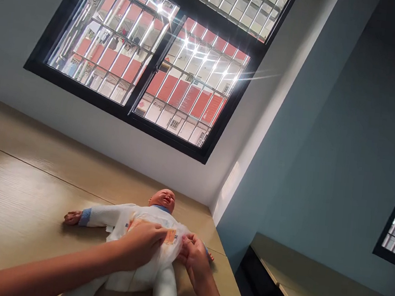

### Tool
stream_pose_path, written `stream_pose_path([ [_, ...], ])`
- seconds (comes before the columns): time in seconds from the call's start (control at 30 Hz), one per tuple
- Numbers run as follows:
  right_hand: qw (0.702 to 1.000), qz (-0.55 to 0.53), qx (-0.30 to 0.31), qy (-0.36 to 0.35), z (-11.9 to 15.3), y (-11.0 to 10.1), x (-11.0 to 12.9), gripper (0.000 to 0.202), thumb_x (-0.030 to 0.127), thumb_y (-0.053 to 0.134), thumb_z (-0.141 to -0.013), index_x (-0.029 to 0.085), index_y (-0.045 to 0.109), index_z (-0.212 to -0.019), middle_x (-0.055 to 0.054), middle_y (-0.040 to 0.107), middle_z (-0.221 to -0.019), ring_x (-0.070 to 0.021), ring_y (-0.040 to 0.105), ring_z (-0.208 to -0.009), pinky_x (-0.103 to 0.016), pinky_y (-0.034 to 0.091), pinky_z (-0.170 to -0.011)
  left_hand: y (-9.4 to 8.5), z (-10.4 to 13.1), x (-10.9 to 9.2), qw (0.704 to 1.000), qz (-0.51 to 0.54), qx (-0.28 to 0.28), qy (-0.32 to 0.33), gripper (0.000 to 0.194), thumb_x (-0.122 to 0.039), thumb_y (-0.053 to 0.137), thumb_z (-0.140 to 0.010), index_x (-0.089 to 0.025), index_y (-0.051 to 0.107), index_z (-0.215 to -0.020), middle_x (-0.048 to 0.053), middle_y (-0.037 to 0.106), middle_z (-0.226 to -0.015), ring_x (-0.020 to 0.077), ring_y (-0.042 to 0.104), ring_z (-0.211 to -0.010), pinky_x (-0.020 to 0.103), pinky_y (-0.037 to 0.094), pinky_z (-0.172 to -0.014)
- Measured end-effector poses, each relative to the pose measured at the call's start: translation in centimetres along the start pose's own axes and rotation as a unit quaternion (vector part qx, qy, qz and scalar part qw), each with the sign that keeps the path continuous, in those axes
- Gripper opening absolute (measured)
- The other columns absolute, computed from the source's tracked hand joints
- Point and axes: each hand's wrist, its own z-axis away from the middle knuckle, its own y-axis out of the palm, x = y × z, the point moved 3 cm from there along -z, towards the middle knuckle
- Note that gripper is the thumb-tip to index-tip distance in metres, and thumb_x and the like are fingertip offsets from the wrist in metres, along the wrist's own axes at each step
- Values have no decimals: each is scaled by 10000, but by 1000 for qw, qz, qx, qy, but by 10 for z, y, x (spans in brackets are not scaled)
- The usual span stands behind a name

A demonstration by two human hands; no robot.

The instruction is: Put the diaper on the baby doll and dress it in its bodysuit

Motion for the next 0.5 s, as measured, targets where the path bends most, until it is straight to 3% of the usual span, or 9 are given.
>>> stream_pose_path([
  [0.1, 997, 51, -54, 4, -1, -28, -3, 494, 591, 718, -625, 175, 571, -847, -57, 694, -813, -143, 632, -589, -233, 475, -533, -6, 5, 7, 1000, 24, -5, -11, 236, -308, 445, -899, -199, 597, -754, 56, 616, -762, 191, 482, -705, 334, 374, -708],
  [0.2, 990, 128, -52, -5, -4, -33, -14, 386, 455, 744, -552, 156, 624, -763, -59, 678, -716, -185, 615, -579, -246, 427, -484, -9, 7, 6, 1000, 28, 1, -11, 209, -300, 441, -872, -196, 580, -756, 40, 605, -762, 183, 464, -711, 325, 364, -707],
  [0.3, 975, 215, -35, -48, -3, -24, -19, 205, 311, 705, -581, 167, 687, -725, -67, 708, -765, -246, 648, -757, -316, 494, -672, -6, 6, 4, 1000, 18, 8, -8, 194, -290, 427, -859, -193, 557, -752, 44, 606, -780, 194, 474, -723, 329, 356, -692],
  [0.37, 956, 280, -50, -73, -1, -19, -18, 110, 273, 661, -645, 188, 700, -702, -75, 710, -827, -271, 640, -875, -350, 475, -808, -5, 6, 4, 1000, 8, 7, -6, 175, -275, 432, -856, -193, 540, -747, 54, 608, -779, 203, 486, -721, 340, 347, -682],
  [0.5, 916, 383, -97, -69, 2, -14, -18, 93, 255, 611, -729, 206, 685, -702, -98, 678, -882, -297, 629, -920, -381, 435, -822, -6, 7, 1, 1000, -6, 12, 4, 176, -291, 458, -878, -204, 572, -775, 73, 629, -815, 224, 512, -746, 367, 357, -716],
])
